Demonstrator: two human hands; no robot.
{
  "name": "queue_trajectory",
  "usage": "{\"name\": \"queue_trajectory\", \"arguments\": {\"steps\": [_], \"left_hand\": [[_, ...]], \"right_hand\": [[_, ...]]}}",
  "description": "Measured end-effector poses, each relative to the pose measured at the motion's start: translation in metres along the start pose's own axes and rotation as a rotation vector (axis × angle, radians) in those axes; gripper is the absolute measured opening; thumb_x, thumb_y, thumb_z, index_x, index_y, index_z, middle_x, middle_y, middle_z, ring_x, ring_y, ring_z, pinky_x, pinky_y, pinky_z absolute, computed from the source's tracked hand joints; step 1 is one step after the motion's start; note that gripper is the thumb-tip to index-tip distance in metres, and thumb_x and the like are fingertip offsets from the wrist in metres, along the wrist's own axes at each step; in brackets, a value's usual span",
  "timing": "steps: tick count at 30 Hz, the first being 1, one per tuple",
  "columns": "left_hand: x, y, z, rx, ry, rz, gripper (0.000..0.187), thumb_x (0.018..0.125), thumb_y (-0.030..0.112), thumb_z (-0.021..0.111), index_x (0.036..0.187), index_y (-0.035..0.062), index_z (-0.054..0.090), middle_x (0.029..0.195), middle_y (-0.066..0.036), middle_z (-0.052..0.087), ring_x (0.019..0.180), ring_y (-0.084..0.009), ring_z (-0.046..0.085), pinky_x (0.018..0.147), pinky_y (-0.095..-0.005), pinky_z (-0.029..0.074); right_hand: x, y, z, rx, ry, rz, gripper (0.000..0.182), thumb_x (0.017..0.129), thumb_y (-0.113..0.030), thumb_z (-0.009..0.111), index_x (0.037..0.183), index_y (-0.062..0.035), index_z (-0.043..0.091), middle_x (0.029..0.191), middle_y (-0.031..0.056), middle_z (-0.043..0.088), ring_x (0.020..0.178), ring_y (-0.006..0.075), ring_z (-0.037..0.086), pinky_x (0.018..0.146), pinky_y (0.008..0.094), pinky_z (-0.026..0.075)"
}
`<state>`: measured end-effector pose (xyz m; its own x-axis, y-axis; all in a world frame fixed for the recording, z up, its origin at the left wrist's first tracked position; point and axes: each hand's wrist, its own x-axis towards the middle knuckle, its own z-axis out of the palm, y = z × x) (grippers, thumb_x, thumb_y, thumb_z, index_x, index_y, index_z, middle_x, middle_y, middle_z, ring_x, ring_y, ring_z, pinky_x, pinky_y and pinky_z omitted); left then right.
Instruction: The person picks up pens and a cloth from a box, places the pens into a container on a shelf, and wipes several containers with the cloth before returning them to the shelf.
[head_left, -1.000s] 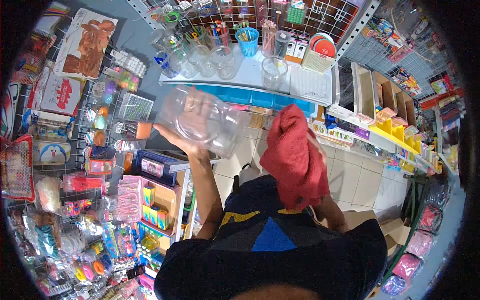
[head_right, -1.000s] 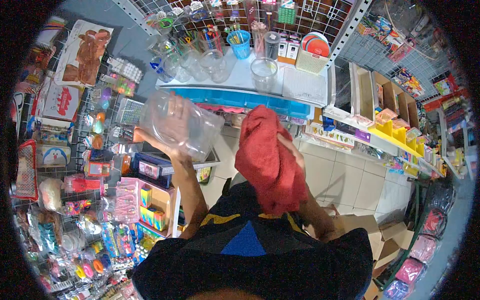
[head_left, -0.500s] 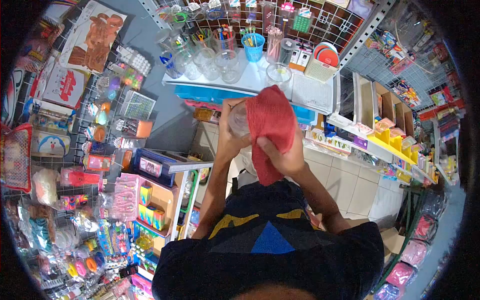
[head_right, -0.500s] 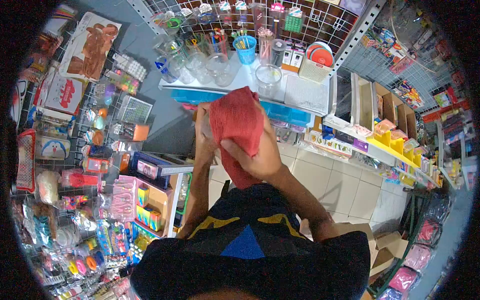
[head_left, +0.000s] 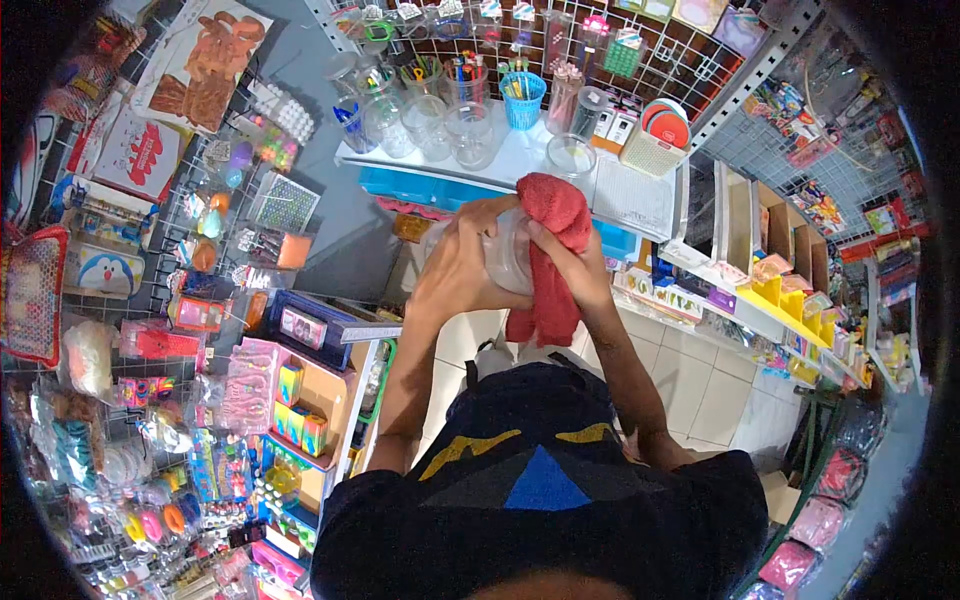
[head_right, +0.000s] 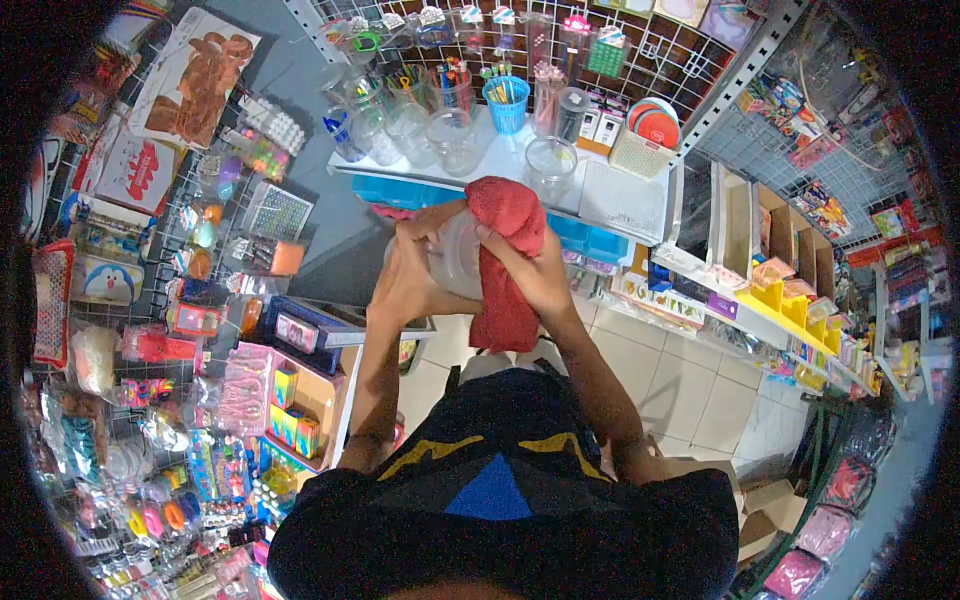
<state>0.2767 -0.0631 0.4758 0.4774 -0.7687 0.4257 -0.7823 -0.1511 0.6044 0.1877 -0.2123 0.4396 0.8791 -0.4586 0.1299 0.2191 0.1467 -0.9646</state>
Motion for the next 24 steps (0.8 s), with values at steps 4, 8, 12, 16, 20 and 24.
{"name": "queue_trajectory", "arguments": {"steps": [4,8,12,16,20,24], "left_hand": [[-0.008,-0.019,0.012,-0.067,0.062,-0.062,0.106,0.039,0.025,0.092,0.125,0.0012,0.034,0.112,-0.021,0.051,0.102,-0.0388,0.054,0.084,-0.0444,0.046],[-0.005,-0.026,0.028,-0.061,0.112,-0.111,0.105,0.041,0.027,0.092,0.119,-0.0022,0.03,0.11,-0.022,0.051,0.1,-0.043,0.055,0.082,-0.0448,0.047],[-0.009,-0.02,0.036,-0.071,-0.07,-0.283,0.102,0.044,0.027,0.092,0.117,-0.0037,0.027,0.109,-0.024,0.05,0.096,-0.0432,0.056,0.082,-0.0441,0.046],[-0.011,-0.04,0.035,-0.002,-0.032,-0.187,0.091,0.053,0.02,0.089,0.115,0.0002,0.025,0.112,-0.019,0.051,0.101,-0.0323,0.054,0.089,-0.0382,0.042],[-0.016,-0.055,0.051,-0.415,0.207,-0.27,0.074,0.064,0.006,0.082,0.113,0.0028,0.026,0.116,-0.017,0.054,0.108,-0.0247,0.053,0.096,-0.0345,0.038],[0.002,-0.024,0.062,-0.952,0.52,-0.496,0.075,0.063,0.001,0.081,0.117,0.009,0.03,0.105,-0.015,0.06,0.093,-0.0206,0.06,0.083,-0.034,0.048]], "right_hand": [[0.001,0.005,-0.001,-0.043,0.036,0.02,0.03,0.086,-0.013,0.068,0.111,-0.0003,0.058,0.103,0.0034,0.064,0.093,0.0109,0.058,0.084,0.0283,0.046],[0.004,0.016,-0.007,-0.048,0.138,0.043,0.031,0.085,-0.014,0.069,0.111,-0.0012,0.058,0.103,0.0071,0.065,0.095,0.0167,0.061,0.084,0.0305,0.046],[-0.007,0.005,-0.007,-0.539,-0.097,-0.038,0.036,0.079,-0.015,0.072,0.11,-0.0023,0.06,0.108,0.0155,0.064,0.1,0.0292,0.062,0.089,0.0377,0.046],[-0.012,0.013,-0.018,-0.636,-0.332,-0.407,0.037,0.074,-0.016,0.075,0.106,-0.0026,0.062,0.113,0.0167,0.062,0.106,0.0326,0.06,0.096,0.0445,0.044],[-0.011,0.042,-0.039,-0.623,-0.39,-0.673,0.036,0.072,-0.017,0.076,0.103,-0.0026,0.064,0.113,0.0145,0.063,0.109,0.0315,0.059,0.1,0.0471,0.041],[-0.011,0.082,-0.036,-0.254,0.202,0.109,0.039,0.081,-0.021,0.07,0.114,-0.0041,0.059,0.113,0.0151,0.062,0.107,0.025,0.058,0.094,0.0387,0.044]]}}
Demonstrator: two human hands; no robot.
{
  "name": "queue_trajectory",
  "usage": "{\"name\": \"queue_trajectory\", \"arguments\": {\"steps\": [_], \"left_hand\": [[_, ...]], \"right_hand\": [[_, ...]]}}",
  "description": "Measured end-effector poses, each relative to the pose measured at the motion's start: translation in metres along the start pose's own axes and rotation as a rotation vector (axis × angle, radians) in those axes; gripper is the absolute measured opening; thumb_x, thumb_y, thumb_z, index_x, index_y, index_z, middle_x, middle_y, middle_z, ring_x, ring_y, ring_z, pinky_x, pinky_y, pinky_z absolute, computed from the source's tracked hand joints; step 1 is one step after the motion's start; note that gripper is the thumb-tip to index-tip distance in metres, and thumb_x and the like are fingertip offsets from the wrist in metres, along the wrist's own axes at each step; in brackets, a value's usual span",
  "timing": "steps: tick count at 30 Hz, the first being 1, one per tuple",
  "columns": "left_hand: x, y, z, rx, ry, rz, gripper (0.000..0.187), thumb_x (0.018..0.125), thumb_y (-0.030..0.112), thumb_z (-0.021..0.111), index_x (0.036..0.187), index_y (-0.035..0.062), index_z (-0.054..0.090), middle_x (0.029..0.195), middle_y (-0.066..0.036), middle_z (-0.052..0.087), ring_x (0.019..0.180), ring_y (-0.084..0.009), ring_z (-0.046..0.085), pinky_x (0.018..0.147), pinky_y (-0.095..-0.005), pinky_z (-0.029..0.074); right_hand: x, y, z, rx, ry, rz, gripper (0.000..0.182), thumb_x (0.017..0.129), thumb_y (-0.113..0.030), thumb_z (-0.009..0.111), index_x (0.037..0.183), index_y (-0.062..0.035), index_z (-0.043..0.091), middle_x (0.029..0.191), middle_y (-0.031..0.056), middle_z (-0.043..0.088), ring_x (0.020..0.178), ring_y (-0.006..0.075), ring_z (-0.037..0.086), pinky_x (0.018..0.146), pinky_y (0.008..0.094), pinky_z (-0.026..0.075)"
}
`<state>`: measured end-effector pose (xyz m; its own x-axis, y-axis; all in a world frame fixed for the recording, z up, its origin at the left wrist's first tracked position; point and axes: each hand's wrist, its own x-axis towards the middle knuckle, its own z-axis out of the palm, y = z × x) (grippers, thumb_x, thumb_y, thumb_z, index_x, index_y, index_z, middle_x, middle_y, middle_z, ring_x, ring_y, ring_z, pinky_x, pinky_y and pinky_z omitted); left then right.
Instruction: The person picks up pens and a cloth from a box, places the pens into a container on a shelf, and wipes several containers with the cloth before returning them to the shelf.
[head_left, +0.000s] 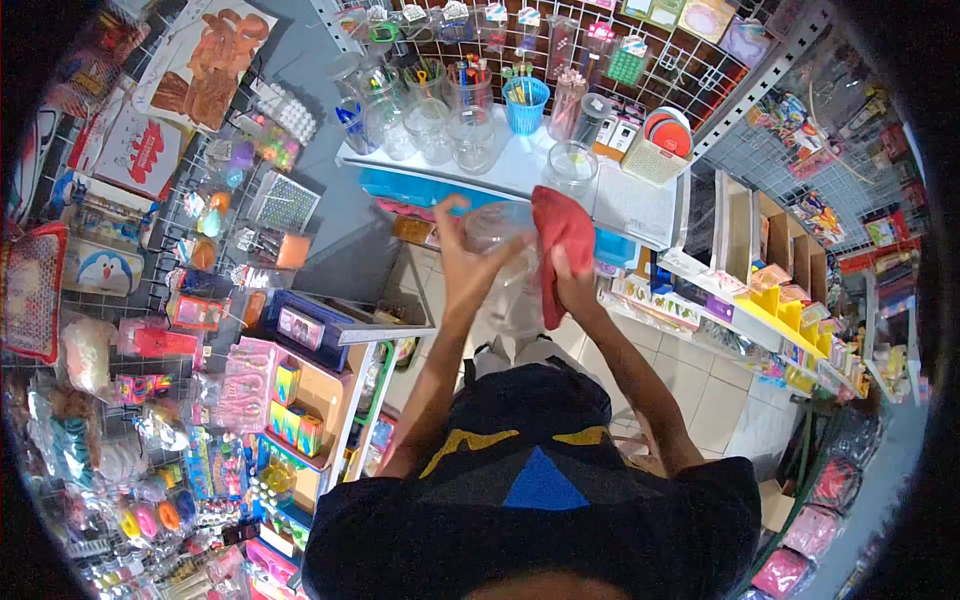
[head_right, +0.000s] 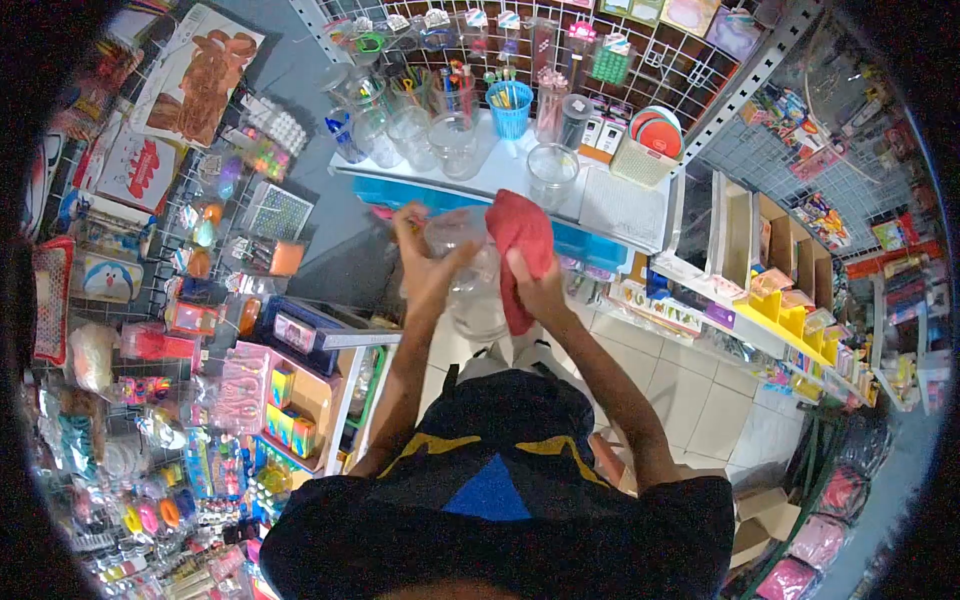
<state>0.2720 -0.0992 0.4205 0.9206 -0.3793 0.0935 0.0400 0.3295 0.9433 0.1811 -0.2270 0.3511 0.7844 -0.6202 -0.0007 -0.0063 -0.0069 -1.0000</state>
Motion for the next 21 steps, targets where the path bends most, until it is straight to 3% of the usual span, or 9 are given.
{"name": "queue_trajectory", "arguments": {"steps": [1,4,5,8,9,12,13,16,21], "left_hand": [[-0.002,0.012,0.008,0.159,0.067,0.087,0.059,0.068,0.004,0.079,0.113,0.0068,0.04,0.105,-0.013,0.06,0.091,-0.0187,0.06,0.077,-0.0334,0.05],[0.007,0.0,-0.01,-0.015,0.106,0.041,0.041,0.073,0.009,0.076,0.105,0.005,0.051,0.099,-0.01,0.06,0.089,-0.018,0.059,0.075,-0.0317,0.051],[0.006,-0.003,-0.01,-0.092,0.192,0.077,0.028,0.079,0.014,0.071,0.1,0.0047,0.055,0.095,-0.008,0.06,0.083,-0.0172,0.058,0.073,-0.0313,0.05],[0.013,-0.017,-0.03,-0.402,0.253,0.027,0.025,0.083,0.016,0.067,0.102,0.0053,0.054,0.093,-0.008,0.059,0.082,-0.0182,0.057,0.069,-0.0313,0.05],[0.012,-0.013,-0.032,-0.415,0.287,-0.053,0.026,0.088,0.026,0.062,0.101,0.0051,0.054,0.092,-0.008,0.058,0.083,-0.0194,0.057,0.068,-0.0334,0.05],[0.01,-0.008,-0.025,-0.486,0.273,-0.131,0.043,0.092,0.039,0.052,0.114,0.0023,0.055,0.102,-0.011,0.061,0.09,-0.0238,0.058,0.083,-0.0379,0.045],[0.009,-0.009,-0.03,-0.56,0.122,-0.2,0.047,0.093,0.043,0.049,0.115,0.0023,0.056,0.105,-0.01,0.061,0.096,-0.0236,0.057,0.086,-0.0374,0.044],[0.007,0.003,-0.024,-0.487,0.127,-0.214,0.052,0.094,0.047,0.044,0.117,0.0017,0.055,0.108,-0.009,0.06,0.102,-0.0235,0.055,0.088,-0.0377,0.042],[-0.008,-0.011,-0.039,-0.512,0.056,-0.374,0.051,0.089,0.044,0.055,0.122,0.0055,0.05,0.11,-0.01,0.058,0.101,-0.0242,0.055,0.086,-0.0379,0.046]], "right_hand": [[-0.002,-0.014,0.01,0.182,-0.036,-0.015,0.045,0.085,-0.026,0.066,0.121,-0.0022,0.052,0.115,0.0147,0.061,0.107,0.0219,0.057,0.091,0.0364,0.044],[-0.001,-0.058,0.0,-0.123,-0.324,-0.084,0.053,0.084,-0.025,0.067,0.126,-0.0012,0.047,0.118,0.0161,0.059,0.109,0.0255,0.057,0.092,0.0371,0.044],[-0.002,-0.061,0.001,-0.145,-0.318,-0.147,0.056,0.078,-0.023,0.073,0.124,-0.0017,0.05,0.12,0.0179,0.057,0.113,0.0326,0.055,0.095,0.0394,0.043],[0.002,-0.041,-0.011,-0.296,-0.45,-0.808,0.059,0.071,-0.023,0.08,0.121,-0.0037,0.055,0.122,0.0195,0.055,0.117,0.0385,0.051,0.099,0.0441,0.041],[0.004,-0.043,-0.011,-0.311,-0.443,-0.831,0.061,0.069,-0.025,0.081,0.121,-0.004,0.055,0.124,0.0194,0.054,0.118,0.0382,0.051,0.1,0.0444,0.04],[0.004,-0.054,-0.013,-0.363,-0.453,-0.822,0.068,0.066,-0.029,0.083,0.122,-0.0047,0.055,0.129,0.0189,0.051,0.12,0.0369,0.049,0.104,0.0444,0.038],[0.006,-0.06,-0.014,-0.384,-0.481,-0.786,0.069,0.066,-0.031,0.083,0.123,-0.0047,0.054,0.13,0.0185,0.05,0.12,0.0363,0.049,0.104,0.0438,0.038],[0.011,-0.086,-0.023,-0.466,-0.661,-0.505,0.07,0.07,-0.032,0.078,0.127,-0.0042,0.05,0.131,0.0174,0.049,0.119,0.0338,0.05,0.104,0.0395,0.039],[0.011,-0.071,-0.035,-0.491,-0.708,-0.32,0.057,0.075,-0.027,0.071,0.124,-0.0042,0.051,0.122,0.0183,0.055,0.114,0.0338,0.053,0.097,0.0379,0.043]]}}
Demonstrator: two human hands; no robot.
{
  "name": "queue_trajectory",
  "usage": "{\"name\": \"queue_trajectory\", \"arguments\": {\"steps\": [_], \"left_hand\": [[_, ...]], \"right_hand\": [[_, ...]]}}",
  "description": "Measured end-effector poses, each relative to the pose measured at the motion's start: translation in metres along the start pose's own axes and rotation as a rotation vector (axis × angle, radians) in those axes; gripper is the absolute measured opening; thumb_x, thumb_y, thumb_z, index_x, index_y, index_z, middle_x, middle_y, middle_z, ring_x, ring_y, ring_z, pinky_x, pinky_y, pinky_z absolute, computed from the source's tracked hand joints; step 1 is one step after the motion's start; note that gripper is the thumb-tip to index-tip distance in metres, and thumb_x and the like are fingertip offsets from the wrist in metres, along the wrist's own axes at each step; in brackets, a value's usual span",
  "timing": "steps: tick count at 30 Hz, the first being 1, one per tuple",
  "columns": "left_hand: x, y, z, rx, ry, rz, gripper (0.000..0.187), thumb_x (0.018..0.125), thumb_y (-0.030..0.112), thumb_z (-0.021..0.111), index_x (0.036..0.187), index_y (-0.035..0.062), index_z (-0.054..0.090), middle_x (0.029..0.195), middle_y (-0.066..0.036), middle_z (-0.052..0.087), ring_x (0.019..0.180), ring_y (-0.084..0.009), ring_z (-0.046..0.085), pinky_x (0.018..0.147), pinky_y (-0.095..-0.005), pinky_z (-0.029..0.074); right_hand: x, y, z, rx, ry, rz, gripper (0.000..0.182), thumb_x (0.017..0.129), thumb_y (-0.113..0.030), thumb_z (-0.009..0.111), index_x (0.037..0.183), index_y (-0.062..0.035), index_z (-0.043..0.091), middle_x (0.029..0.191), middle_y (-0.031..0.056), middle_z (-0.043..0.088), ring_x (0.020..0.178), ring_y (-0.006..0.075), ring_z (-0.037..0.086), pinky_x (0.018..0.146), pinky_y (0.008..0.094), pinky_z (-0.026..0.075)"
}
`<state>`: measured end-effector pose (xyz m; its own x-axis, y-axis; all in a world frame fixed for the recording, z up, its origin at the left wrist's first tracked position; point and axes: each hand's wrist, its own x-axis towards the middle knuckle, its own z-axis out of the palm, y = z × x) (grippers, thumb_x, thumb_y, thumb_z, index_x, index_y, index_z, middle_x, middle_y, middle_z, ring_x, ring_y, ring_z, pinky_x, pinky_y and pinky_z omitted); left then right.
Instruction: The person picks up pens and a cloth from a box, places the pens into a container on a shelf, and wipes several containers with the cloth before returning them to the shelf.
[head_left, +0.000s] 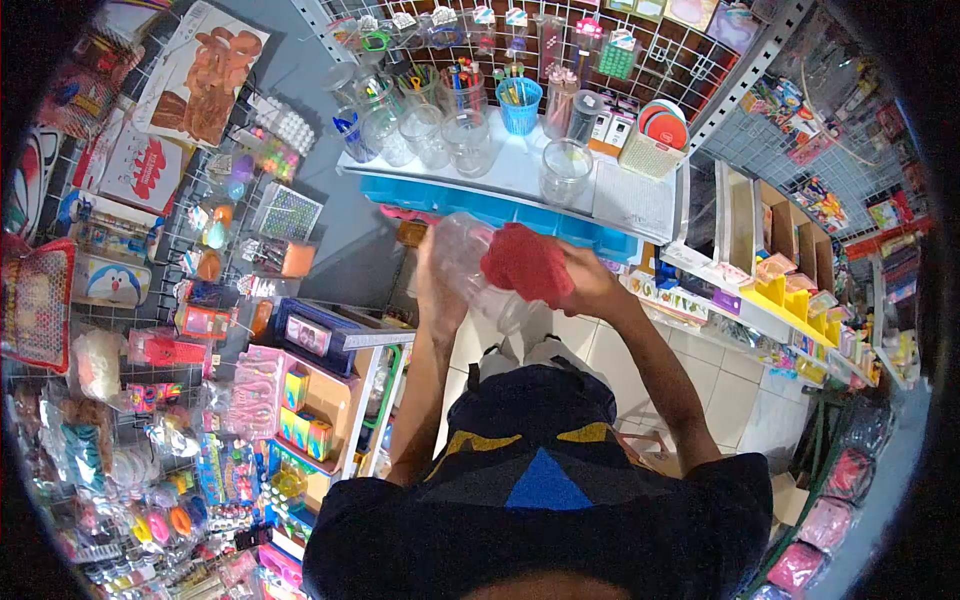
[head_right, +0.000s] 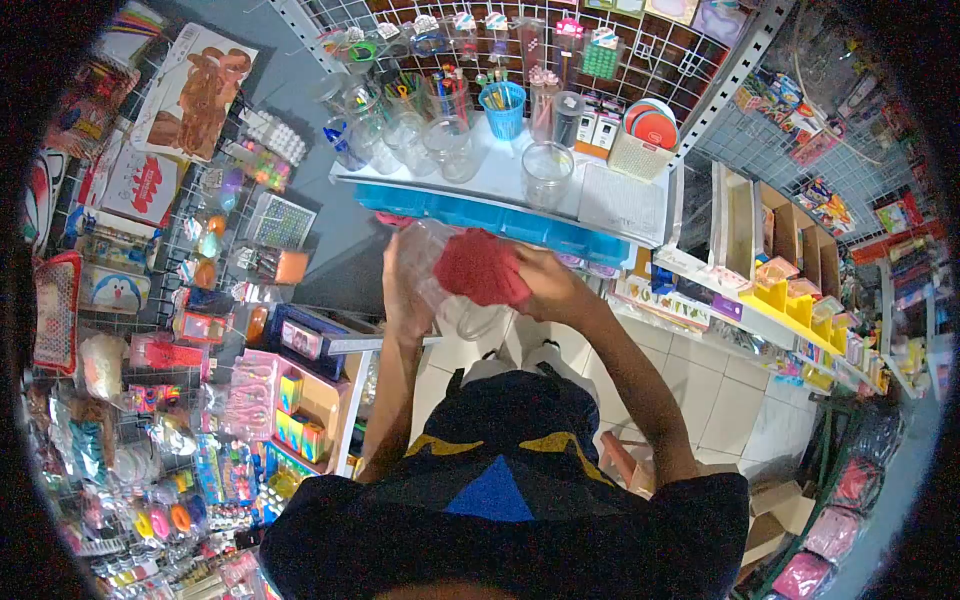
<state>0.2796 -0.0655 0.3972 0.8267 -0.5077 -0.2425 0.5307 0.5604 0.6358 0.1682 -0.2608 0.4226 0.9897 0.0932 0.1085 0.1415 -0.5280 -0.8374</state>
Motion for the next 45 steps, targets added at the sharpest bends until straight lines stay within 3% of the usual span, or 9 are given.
{"name": "queue_trajectory", "arguments": {"steps": [7,18,23,28,31,34,37,40,45], "left_hand": [[-0.009,0.02,-0.029,0.654,-0.609,0.337,0.088,0.073,0.045,0.07,0.142,0.0138,0.023,0.125,-0.014,0.048,0.119,-0.0288,0.047,0.096,-0.041,0.043],[-0.034,0.01,-0.019,0.234,-0.213,-0.473,0.069,0.085,0.055,0.052,0.135,0.0093,0.041,0.126,-0.015,0.053,0.107,-0.0306,0.057,0.087,-0.0458,0.049],[-0.03,-0.008,-0.012,0.311,-0.483,0.162,0.068,0.085,0.053,0.051,0.138,0.0147,0.033,0.132,-0.018,0.045,0.108,-0.032,0.055,0.086,-0.0468,0.05],[-0.026,0.012,-0.017,0.146,-0.246,-0.621,0.067,0.085,0.055,0.048,0.123,-0.0003,0.051,0.11,-0.019,0.06,0.099,-0.0333,0.06,0.081,-0.0473,0.051],[-0.029,0.0,-0.013,0.19,-0.043,-0.575,0.07,0.085,0.057,0.047,0.125,0.0,0.049,0.112,-0.019,0.059,0.098,-0.0327,0.06,0.08,-0.0468,0.051],[-0.032,-0.015,0.0,0.261,-0.179,0.019,0.065,0.087,0.053,0.047,0.127,0.0016,0.048,0.111,-0.018,0.06,0.094,-0.0331,0.062,0.08,-0.0476,0.053],[-0.026,-0.009,-0.008,0.348,-0.232,-0.039,0.057,0.089,0.046,0.047,0.129,0.0044,0.046,0.108,-0.014,0.06,0.089,-0.0337,0.063,0.078,-0.0473,0.055],[-0.014,-0.004,-0.024,0.178,-0.278,-0.643,0.058,0.089,0.048,0.046,0.126,0.0037,0.046,0.105,-0.014,0.06,0.088,-0.0349,0.063,0.071,-0.0476,0.054],[-0.012,-0.022,-0.033,0.058,-0.08,-0.608,0.056,0.088,0.052,0.044,0.123,0.0077,0.048,0.11,-0.013,0.058,0.092,-0.034,0.061,0.071,-0.0495,0.051]], "right_hand": [[-0.002,0.007,-0.008,0.118,0.18,0.095,0.03,0.077,-0.018,0.069,0.099,0.0003,0.059,0.092,0.0171,0.066,0.077,0.0327,0.064,0.073,0.0398,0.05],[-0.009,-0.027,-0.02,-0.064,0.093,0.106,0.038,0.084,-0.03,0.066,0.105,0.0004,0.058,0.093,0.0216,0.066,0.086,0.037,0.063,0.079,0.0391,0.049],[-0.005,0.013,-0.005,0.251,0.334,0.114,0.041,0.086,-0.033,0.064,0.111,-0.0008,0.057,0.096,0.0204,0.065,0.089,0.0346,0.064,0.08,0.037,0.048],[-0.015,-0.012,-0.012,0.071,0.176,0.289,0.037,0.084,-0.025,0.068,0.11,-0.0011,0.057,0.098,0.0134,0.066,0.089,0.021,0.063,0.081,0.0339,0.048],[-0.016,-0.006,-0.012,0.012,0.177,0.175,0.035,0.084,-0.023,0.069,0.109,-0.0007,0.058,0.098,0.0139,0.066,0.088,0.0217,0.063,0.08,0.0345,0.048],[-0.011,0.003,-0.01,0.231,0.313,0.251,0.034,0.084,-0.022,0.068,0.109,-0.0008,0.058,0.099,0.016,0.066,0.092,0.0264,0.065,0.081,0.0351,0.048],[-0.013,0.012,-0.009,0.225,0.38,0.223,0.035,0.084,-0.021,0.068,0.111,-0.0015,0.058,0.101,0.0157,0.066,0.094,0.028,0.065,0.083,0.0346,0.048],[-0.02,0.004,-0.007,0.008,0.426,0.059,0.037,0.082,-0.019,0.07,0.111,-0.0016,0.058,0.104,0.0137,0.066,0.095,0.0263,0.064,0.086,0.0339,0.047],[-0.039,0.02,0.021,-0.084,0.697,0.039,0.05,0.073,-0.02,0.078,0.114,-0.0003,0.058,0.112,0.0151,0.062,0.103,0.0268,0.061,0.092,0.0363,0.045]]}}
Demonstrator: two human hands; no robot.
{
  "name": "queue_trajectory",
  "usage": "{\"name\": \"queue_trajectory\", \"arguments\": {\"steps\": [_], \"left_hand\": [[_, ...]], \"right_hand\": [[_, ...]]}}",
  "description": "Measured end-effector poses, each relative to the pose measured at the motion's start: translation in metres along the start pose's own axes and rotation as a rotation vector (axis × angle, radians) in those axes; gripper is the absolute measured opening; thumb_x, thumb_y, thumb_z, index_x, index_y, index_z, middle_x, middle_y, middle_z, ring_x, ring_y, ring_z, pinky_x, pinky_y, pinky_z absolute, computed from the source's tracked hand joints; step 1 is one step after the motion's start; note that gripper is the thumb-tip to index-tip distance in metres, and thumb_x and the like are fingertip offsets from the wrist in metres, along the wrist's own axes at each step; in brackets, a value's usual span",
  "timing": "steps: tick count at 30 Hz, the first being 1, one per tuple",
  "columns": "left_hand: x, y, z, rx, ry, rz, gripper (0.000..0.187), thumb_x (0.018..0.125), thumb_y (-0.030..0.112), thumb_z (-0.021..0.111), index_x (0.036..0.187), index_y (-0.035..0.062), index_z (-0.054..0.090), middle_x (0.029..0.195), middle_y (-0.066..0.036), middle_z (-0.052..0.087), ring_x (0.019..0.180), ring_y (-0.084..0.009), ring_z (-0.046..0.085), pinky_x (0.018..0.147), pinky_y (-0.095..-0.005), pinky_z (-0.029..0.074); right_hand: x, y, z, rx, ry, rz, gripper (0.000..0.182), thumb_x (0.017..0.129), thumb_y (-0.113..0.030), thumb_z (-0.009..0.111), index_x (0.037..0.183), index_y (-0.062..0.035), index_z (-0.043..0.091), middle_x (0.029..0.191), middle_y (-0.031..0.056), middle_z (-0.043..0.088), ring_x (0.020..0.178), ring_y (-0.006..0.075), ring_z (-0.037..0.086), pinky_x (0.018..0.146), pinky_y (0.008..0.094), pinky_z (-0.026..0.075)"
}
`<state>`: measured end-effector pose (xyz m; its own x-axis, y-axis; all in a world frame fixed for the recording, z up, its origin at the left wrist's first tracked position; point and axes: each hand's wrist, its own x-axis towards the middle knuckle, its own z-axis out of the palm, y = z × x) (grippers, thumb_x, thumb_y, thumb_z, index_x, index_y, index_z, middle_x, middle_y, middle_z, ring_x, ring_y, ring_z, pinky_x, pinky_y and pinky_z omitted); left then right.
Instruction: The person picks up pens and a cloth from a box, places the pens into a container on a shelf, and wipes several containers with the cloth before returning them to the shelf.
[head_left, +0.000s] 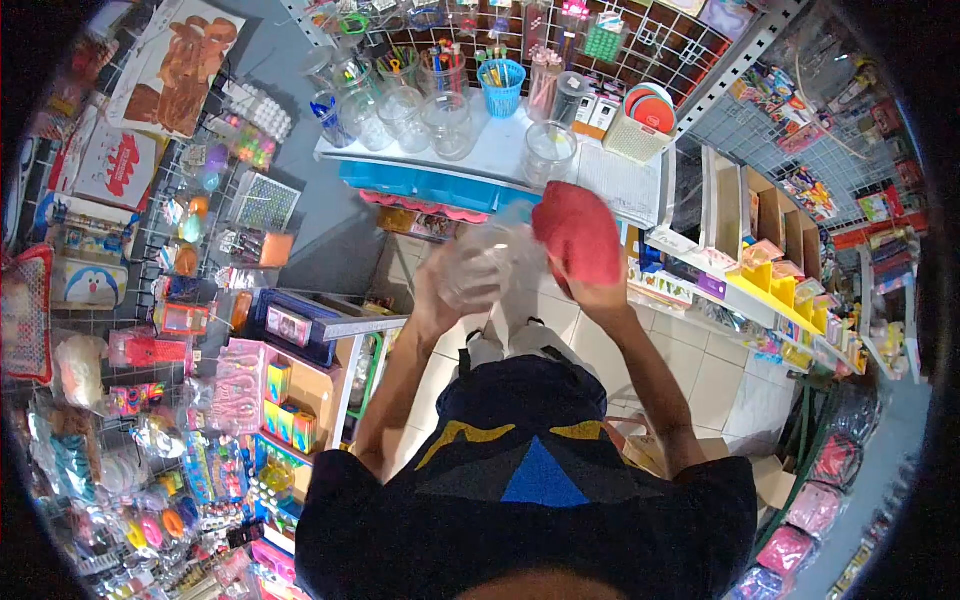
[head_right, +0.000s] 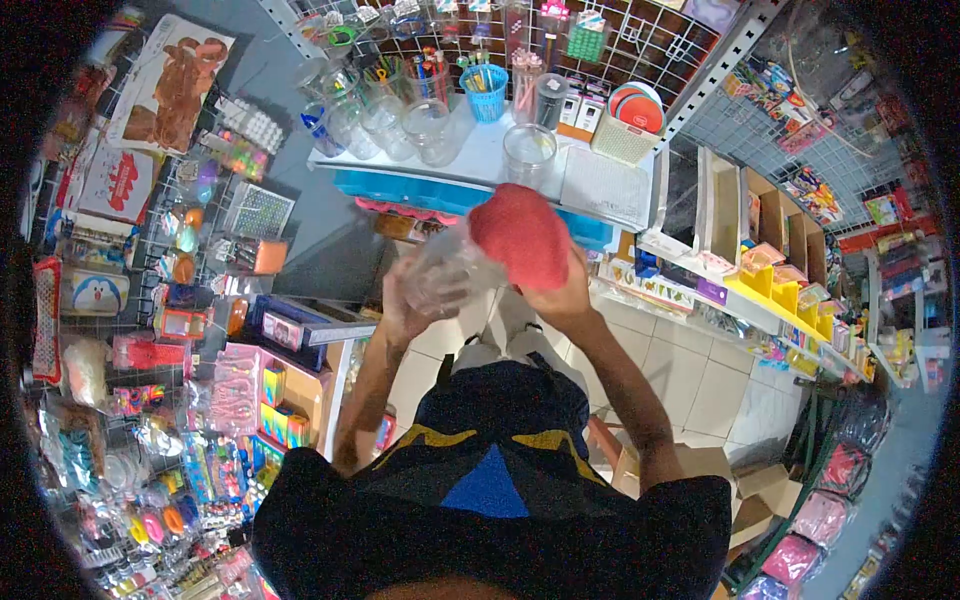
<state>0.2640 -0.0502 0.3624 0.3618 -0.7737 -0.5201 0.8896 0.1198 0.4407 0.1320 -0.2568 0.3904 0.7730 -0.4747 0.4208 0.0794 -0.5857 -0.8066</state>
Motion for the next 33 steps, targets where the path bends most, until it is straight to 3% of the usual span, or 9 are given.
{"name": "queue_trajectory", "arguments": {"steps": [4,7,11,15,21,27,29,32,33], "left_hand": [[0.001,-0.004,0.009,0.113,0.065,0.199,0.06,0.087,0.056,0.046,0.128,0.0109,0.045,0.116,-0.013,0.054,0.1,-0.034,0.057,0.076,-0.0505,0.05],[-0.002,-0.014,0.027,0.106,0.083,0.251,0.069,0.082,0.053,0.059,0.131,0.0076,0.041,0.121,-0.015,0.049,0.109,-0.0329,0.052,0.087,-0.0496,0.047],[0.0,-0.029,0.042,1.246,0.282,1.272,0.09,0.062,0.028,0.085,0.132,-0.001,0.035,0.126,-0.021,0.045,0.12,-0.0346,0.044,0.1,-0.0453,0.037],[-0.013,-0.01,0.057,1.682,0.248,1.163,0.1,0.053,0.033,0.088,0.131,-0.0011,0.036,0.124,-0.023,0.045,0.113,-0.0404,0.048,0.097,-0.0462,0.038],[-0.003,-0.018,0.049,1.305,-0.077,0.765,0.093,0.057,0.019,0.085,0.134,-0.0003,0.036,0.13,-0.015,0.049,0.119,-0.0269,0.049,0.093,-0.0413,0.046],[-0.004,-0.063,-0.014,0.163,-0.547,-0.096,0.097,0.054,0.012,0.086,0.136,0.0006,0.035,0.133,-0.013,0.046,0.121,-0.0226,0.046,0.094,-0.038,0.046],[-0.007,-0.091,-0.024,-0.053,-0.647,-0.239,0.097,0.054,0.011,0.086,0.136,0.0009,0.035,0.132,-0.012,0.047,0.121,-0.0227,0.047,0.095,-0.0379,0.045],[-0.01,-0.111,-0.029,-0.138,-0.66,-0.273,0.097,0.053,0.01,0.086,0.135,0.0013,0.035,0.131,-0.012,0.048,0.12,-0.0229,0.047,0.096,-0.0376,0.044],[-0.008,-0.108,-0.03,-0.109,-0.634,-0.239,0.097,0.053,0.01,0.086,0.135,0.0014,0.035,0.131,-0.012,0.048,0.12,-0.0229,0.047,0.096,-0.0375,0.044]], "right_hand": [[0.0,-0.03,0.008,-0.006,-0.143,0.091,0.068,0.067,-0.027,0.083,0.12,0.0002,0.053,0.114,0.0194,0.06,0.103,0.0335,0.061,0.089,0.0409,0.047],[-0.004,0.0,0.023,0.186,0.132,0.186,0.047,0.07,-0.027,0.082,0.102,0.0006,0.062,0.095,0.0145,0.067,0.085,0.0248,0.066,0.079,0.0367,0.051],[0.031,-0.022,0.01,0.252,0.258,0.294,0.031,0.078,-0.027,0.076,0.091,-0.0002,0.065,0.08,0.0122,0.069,0.072,0.0195,0.067,0.069,0.031,0.051],[0.044,-0.053,-0.001,0.032,0.201,0.196,0.035,0.078,-0.032,0.075,0.091,-0.001,0.065,0.079,0.0153,0.069,0.07,0.0249,0.068,0.067,0.0351,0.052],[0.043,-0.068,-0.012,-0.169,0.006,0.004,0.046,0.07,-0.037,0.079,0.098,-0.0036,0.064,0.085,0.0137,0.068,0.074,0.03,0.066,0.072,0.0393,0.049],[0.029,-0.066,-0.031,0.093,-0.191,-0.363,0.06,0.061,-0.036,0.081,0.107,-0.002,0.062,0.099,0.0151,0.065,0.086,0.0306,0.064,0.08,0.0386,0.048],[0.016,-0.04,-0.013,0.394,-0.255,-0.275,0.065,0.062,-0.036,0.081,0.113,-0.0018,0.06,0.103,0.0153,0.064,0.091,0.0294,0.063,0.083,0.0389,0.047],[0.034,-0.031,-0.015,0.258,-0.267,-0.349,0.059,0.068,-0.025,0.081,0.115,-0.0004,0.057,0.107,0.0124,0.064,0.098,0.0227,0.061,0.09,0.0374,0.045],[0.034,-0.038,-0.007,0.467,-0.191,-0.136,0.055,0.069,-0.022,0.08,0.114,-0.0004,0.058,0.107,0.0114,0.064,0.098,0.0211,0.061,0.09,0.0365,0.045]]}}
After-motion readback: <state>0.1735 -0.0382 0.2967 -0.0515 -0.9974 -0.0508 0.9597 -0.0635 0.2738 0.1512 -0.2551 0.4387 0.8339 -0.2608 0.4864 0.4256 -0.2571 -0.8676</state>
